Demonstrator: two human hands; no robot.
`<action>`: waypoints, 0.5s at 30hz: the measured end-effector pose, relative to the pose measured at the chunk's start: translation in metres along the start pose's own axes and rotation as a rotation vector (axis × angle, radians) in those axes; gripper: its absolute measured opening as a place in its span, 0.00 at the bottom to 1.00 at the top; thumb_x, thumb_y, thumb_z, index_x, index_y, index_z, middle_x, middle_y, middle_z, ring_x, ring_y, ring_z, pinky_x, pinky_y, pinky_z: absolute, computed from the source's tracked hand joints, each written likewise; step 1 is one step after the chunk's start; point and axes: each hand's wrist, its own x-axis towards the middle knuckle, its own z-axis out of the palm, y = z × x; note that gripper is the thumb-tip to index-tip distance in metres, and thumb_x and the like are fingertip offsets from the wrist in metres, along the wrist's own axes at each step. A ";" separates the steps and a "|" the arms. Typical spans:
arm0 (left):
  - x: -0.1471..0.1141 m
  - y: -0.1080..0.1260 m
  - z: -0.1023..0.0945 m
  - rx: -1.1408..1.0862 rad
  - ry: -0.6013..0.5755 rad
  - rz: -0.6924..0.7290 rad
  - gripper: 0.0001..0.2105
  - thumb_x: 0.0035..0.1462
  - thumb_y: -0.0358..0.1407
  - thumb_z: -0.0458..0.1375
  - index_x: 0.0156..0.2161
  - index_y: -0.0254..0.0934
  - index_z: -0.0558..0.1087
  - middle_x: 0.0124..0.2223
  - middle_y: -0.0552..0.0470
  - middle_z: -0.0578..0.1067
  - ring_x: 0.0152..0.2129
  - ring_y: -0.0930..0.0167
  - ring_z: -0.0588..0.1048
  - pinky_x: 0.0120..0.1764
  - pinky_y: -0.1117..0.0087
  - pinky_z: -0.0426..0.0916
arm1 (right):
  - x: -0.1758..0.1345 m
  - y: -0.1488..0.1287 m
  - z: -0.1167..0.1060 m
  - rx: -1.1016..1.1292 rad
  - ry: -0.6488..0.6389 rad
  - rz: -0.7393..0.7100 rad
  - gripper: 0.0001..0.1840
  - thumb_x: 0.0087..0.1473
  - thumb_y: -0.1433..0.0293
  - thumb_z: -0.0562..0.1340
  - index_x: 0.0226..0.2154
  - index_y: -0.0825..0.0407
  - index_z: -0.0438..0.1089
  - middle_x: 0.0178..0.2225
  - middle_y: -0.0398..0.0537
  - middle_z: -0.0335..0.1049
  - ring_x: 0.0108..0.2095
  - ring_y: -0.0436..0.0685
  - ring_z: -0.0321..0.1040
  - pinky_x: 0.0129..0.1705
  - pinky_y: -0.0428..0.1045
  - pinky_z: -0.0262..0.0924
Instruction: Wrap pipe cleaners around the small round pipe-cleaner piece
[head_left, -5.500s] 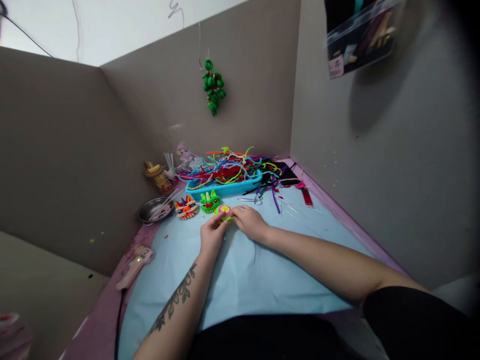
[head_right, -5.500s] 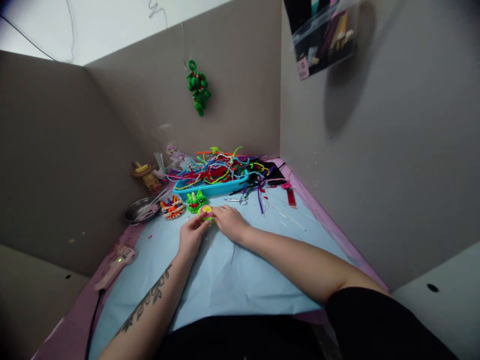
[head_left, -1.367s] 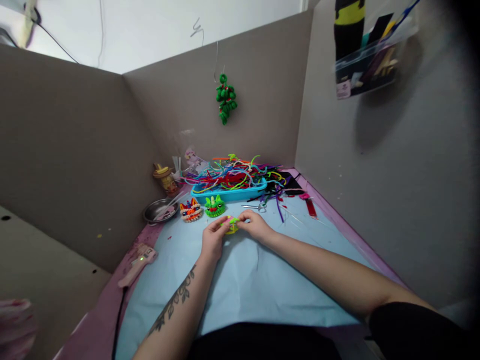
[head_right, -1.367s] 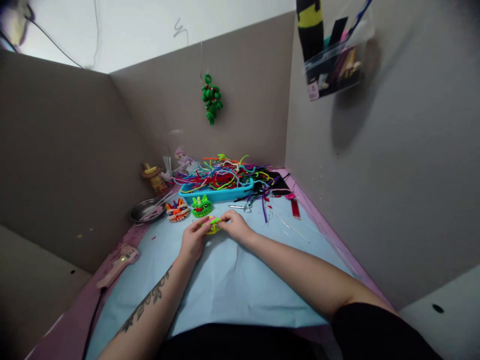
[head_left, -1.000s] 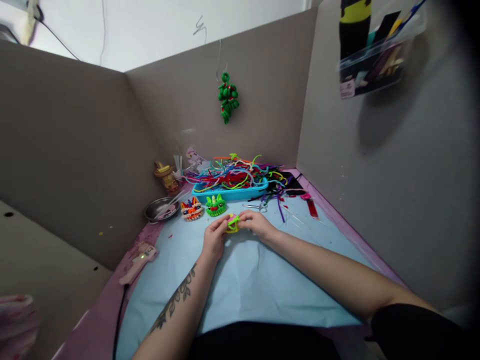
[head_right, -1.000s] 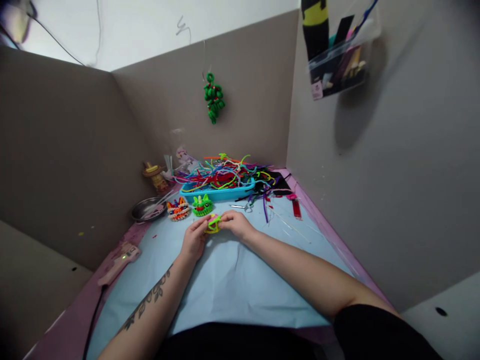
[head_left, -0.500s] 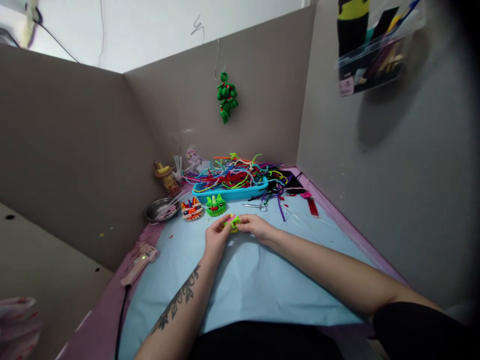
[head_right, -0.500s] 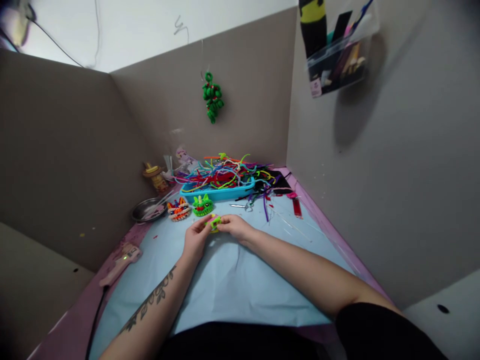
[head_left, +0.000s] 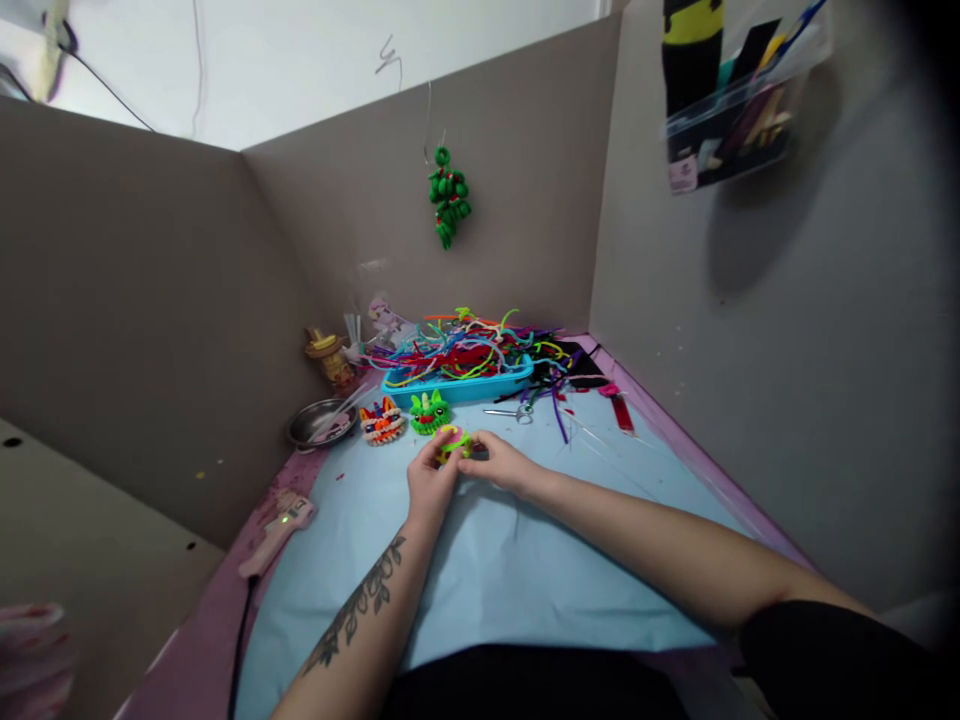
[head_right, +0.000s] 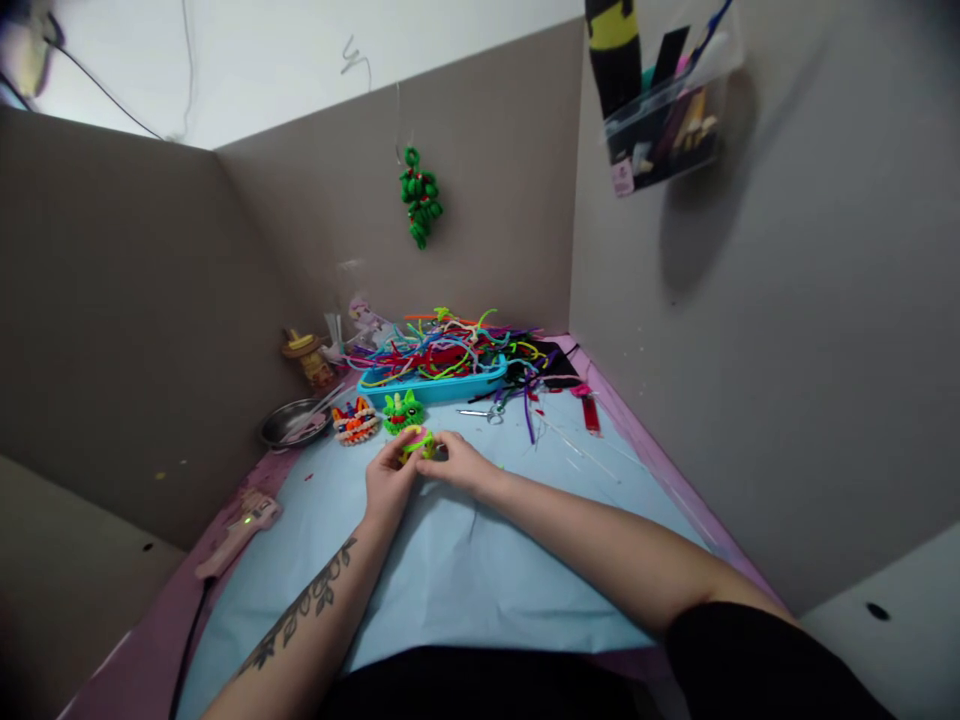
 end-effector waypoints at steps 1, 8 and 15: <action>0.000 0.000 0.000 0.009 0.007 0.015 0.16 0.43 0.36 0.62 0.41 0.35 0.75 0.43 0.45 0.76 0.39 0.66 0.73 0.42 0.69 0.66 | -0.002 -0.002 0.000 -0.056 0.053 -0.020 0.19 0.38 0.64 0.66 0.35 0.51 0.65 0.36 0.47 0.64 0.40 0.56 0.60 0.42 0.52 0.57; -0.001 0.002 -0.001 0.013 0.020 0.041 0.17 0.42 0.36 0.63 0.42 0.35 0.74 0.43 0.45 0.75 0.39 0.65 0.73 0.41 0.69 0.66 | -0.013 -0.024 0.000 -0.263 0.043 -0.313 0.09 0.47 0.70 0.59 0.35 0.50 0.61 0.31 0.43 0.62 0.32 0.52 0.60 0.35 0.47 0.55; -0.003 0.000 0.001 0.016 -0.014 0.063 0.19 0.41 0.36 0.64 0.42 0.35 0.74 0.41 0.45 0.76 0.37 0.66 0.74 0.40 0.69 0.66 | -0.008 -0.021 -0.004 -0.269 0.084 -0.306 0.03 0.51 0.70 0.55 0.28 0.51 0.63 0.26 0.42 0.63 0.29 0.51 0.60 0.32 0.45 0.53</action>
